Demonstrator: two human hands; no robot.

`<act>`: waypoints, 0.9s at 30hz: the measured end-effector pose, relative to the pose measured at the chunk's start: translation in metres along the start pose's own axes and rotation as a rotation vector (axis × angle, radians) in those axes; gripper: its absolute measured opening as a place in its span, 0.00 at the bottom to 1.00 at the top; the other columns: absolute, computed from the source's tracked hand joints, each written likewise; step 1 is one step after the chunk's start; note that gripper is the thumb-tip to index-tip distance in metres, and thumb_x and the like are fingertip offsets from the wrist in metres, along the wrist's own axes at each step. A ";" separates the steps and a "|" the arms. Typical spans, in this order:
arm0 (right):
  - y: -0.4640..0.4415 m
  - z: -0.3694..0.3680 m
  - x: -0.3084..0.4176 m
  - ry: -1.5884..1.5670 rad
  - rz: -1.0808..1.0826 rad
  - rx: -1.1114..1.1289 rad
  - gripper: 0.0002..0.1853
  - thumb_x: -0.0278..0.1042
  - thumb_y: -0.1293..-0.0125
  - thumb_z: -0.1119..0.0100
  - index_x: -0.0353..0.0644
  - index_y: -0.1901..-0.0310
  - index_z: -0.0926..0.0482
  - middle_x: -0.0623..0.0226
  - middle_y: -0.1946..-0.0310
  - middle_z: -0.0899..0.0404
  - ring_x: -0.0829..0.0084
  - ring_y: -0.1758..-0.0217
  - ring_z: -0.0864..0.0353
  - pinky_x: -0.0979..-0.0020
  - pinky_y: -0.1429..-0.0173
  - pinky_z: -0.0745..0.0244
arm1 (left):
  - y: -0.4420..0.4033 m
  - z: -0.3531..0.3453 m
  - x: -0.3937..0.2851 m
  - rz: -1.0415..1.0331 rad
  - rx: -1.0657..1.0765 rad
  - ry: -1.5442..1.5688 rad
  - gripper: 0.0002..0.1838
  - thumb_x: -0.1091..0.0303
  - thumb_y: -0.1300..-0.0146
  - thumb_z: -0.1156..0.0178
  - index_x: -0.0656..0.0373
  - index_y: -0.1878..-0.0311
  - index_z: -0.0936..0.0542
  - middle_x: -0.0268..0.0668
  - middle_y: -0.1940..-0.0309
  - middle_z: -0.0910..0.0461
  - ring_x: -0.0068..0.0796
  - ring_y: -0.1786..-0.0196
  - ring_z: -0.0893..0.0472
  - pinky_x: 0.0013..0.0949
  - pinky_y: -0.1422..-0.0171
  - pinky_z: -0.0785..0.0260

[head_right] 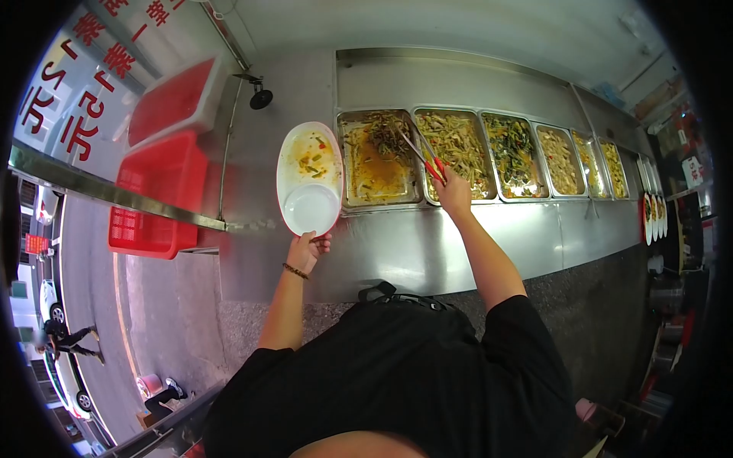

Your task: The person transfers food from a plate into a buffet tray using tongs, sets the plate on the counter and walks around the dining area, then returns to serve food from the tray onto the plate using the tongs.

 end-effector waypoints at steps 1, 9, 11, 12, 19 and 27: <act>0.005 0.005 0.005 -0.052 0.019 -0.020 0.20 0.38 0.41 0.33 0.43 0.47 0.20 0.49 0.72 0.18 0.46 0.66 0.18 0.52 0.60 0.25 | -0.001 0.002 -0.003 -0.006 -0.001 -0.004 0.15 0.69 0.32 0.51 0.71 0.49 0.26 0.47 0.63 0.19 0.34 0.65 0.19 0.36 0.60 0.23; 0.022 0.026 0.095 -0.024 0.223 0.237 0.22 0.39 0.40 0.34 0.45 0.44 0.21 0.55 0.68 0.18 0.55 0.66 0.17 0.56 0.62 0.25 | -0.004 0.015 -0.021 0.010 0.011 -0.026 0.15 0.70 0.32 0.51 0.70 0.48 0.27 0.47 0.62 0.19 0.34 0.65 0.19 0.36 0.60 0.23; 0.027 0.030 0.109 -0.025 0.312 0.261 0.23 0.39 0.41 0.34 0.45 0.43 0.22 0.55 0.69 0.18 0.55 0.66 0.18 0.56 0.62 0.25 | 0.000 0.011 -0.018 0.013 0.025 -0.067 0.15 0.70 0.31 0.51 0.71 0.47 0.27 0.47 0.62 0.18 0.34 0.65 0.19 0.36 0.60 0.23; 0.032 0.033 0.124 -0.023 0.406 0.284 0.24 0.40 0.41 0.33 0.45 0.43 0.22 0.55 0.70 0.18 0.55 0.66 0.18 0.56 0.61 0.24 | 0.001 0.012 -0.017 0.015 0.028 -0.068 0.15 0.70 0.31 0.51 0.71 0.47 0.27 0.47 0.62 0.18 0.34 0.65 0.19 0.36 0.60 0.23; 0.037 0.036 0.146 0.133 0.588 0.283 0.23 0.40 0.40 0.34 0.42 0.44 0.23 0.55 0.67 0.18 0.52 0.66 0.17 0.55 0.60 0.23 | 0.005 0.003 -0.008 0.052 0.096 -0.065 0.16 0.71 0.32 0.50 0.71 0.45 0.29 0.49 0.61 0.18 0.37 0.65 0.17 0.38 0.62 0.21; 0.028 0.040 0.151 0.203 0.543 0.204 0.19 0.42 0.38 0.37 0.40 0.49 0.24 0.52 0.66 0.18 0.49 0.65 0.17 0.52 0.60 0.23 | 0.018 -0.010 -0.005 0.046 0.116 -0.116 0.17 0.69 0.32 0.50 0.70 0.44 0.29 0.49 0.61 0.18 0.35 0.64 0.18 0.37 0.61 0.22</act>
Point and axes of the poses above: each hand's wrist, its own y-axis away from the middle knuckle, its own z-axis out of the back of the hand, x = y × z, the point moved 9 cm from there along -y, towards the middle knuckle
